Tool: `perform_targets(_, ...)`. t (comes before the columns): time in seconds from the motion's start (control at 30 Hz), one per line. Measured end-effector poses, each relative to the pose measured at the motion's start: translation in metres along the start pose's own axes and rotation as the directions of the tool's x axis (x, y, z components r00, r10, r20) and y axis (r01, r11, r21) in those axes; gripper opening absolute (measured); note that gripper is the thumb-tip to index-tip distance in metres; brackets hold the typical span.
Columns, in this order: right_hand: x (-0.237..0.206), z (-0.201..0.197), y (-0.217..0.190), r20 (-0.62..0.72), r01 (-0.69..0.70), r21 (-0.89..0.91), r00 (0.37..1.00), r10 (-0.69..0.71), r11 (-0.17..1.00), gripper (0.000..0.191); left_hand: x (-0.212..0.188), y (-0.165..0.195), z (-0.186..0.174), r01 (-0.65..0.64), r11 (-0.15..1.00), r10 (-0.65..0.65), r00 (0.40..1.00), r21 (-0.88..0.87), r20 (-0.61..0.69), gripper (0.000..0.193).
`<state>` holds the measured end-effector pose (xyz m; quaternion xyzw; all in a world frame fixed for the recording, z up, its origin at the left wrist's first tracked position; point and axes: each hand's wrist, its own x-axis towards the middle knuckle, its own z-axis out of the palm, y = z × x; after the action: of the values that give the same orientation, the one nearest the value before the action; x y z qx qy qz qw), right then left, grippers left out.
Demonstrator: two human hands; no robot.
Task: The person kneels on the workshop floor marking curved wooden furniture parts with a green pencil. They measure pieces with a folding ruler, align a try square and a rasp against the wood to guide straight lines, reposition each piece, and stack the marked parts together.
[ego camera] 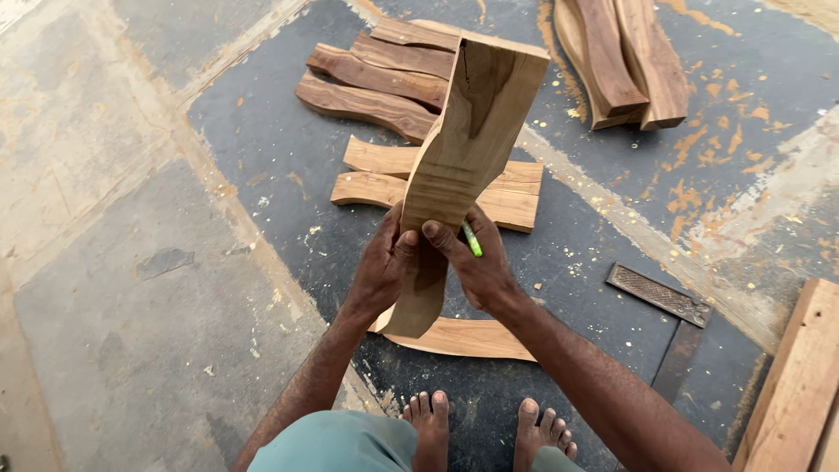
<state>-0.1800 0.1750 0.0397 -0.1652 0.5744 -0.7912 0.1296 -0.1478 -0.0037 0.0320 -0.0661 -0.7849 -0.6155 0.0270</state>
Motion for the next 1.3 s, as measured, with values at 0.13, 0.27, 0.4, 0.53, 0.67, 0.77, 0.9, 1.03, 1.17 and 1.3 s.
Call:
perform_targets(0.13, -0.043, -0.028, 0.001, -0.094, -0.093, -0.445, 0.994, 0.057, 0.891, 0.054, 0.016, -0.023, -0.010, 0.212, 0.970, -0.217, 0.976, 0.124, 0.030, 0.068)
perform_targets(0.27, -0.113, -0.098, 0.008, -0.573, -0.330, -0.329, 0.815, 0.090, 0.885, 0.047, 0.037, -0.068, -0.020, 0.195, 0.846, -0.329, 0.923, 0.496, 0.198, 0.063)
perform_targets(0.4, -0.191, -0.174, 0.018, -0.801, -0.707, -0.549, 0.598, -0.038, 0.446, 0.046, 0.051, -0.118, 0.014, 0.025, 0.719, -0.402, 0.830, 0.694, 0.387, 0.056)
perform_targets(0.53, -0.254, -0.216, 0.044, -0.862, -0.867, -0.498, 0.496, -0.109, -0.001, 0.077, 0.052, -0.166, 0.057, 0.028, 0.670, -0.529, 0.719, 0.742, 0.451, 0.050)
perform_targets(0.67, -0.286, -0.240, 0.064, -0.876, -0.879, -0.468, 0.475, -0.083, -0.088, 0.087, 0.041, -0.195, 0.070, -0.472, 0.532, 0.142, 0.869, 0.703, 0.475, 0.032)
perform_targets(0.77, -0.286, -0.255, 0.065, -0.947, -0.948, -0.305, 0.312, 0.075, 0.094, 0.076, 0.043, -0.192, 0.061, -0.490, 0.509, 0.291, 0.872, 0.708, 0.394, 0.024)
perform_targets(0.9, -0.271, -0.258, 0.044, -0.968, -0.866, -0.153, 0.229, 0.106, 0.477, 0.061, 0.060, -0.158, 0.031, -0.068, 0.851, -0.074, 0.966, 0.520, 0.247, 0.035)
perform_targets(1.03, -0.240, -0.240, 0.008, -0.887, -0.782, -0.420, 0.461, -0.026, 0.461, 0.054, 0.069, -0.111, 0.029, -0.065, 0.896, -0.089, 0.943, 0.439, 0.322, 0.044)
perform_targets(1.17, -0.197, -0.202, -0.002, -0.769, -0.596, -0.540, 0.636, -0.060, 0.595, 0.049, 0.074, -0.074, 0.065, -0.333, 0.860, 0.142, 0.884, 0.387, 0.445, 0.060)
perform_targets(1.3, -0.177, -0.168, 0.001, -0.573, -0.402, -0.697, 0.810, -0.124, 0.594, 0.051, 0.074, -0.053, 0.088, -0.568, 0.719, 0.369, 0.801, 0.401, 0.472, 0.083)
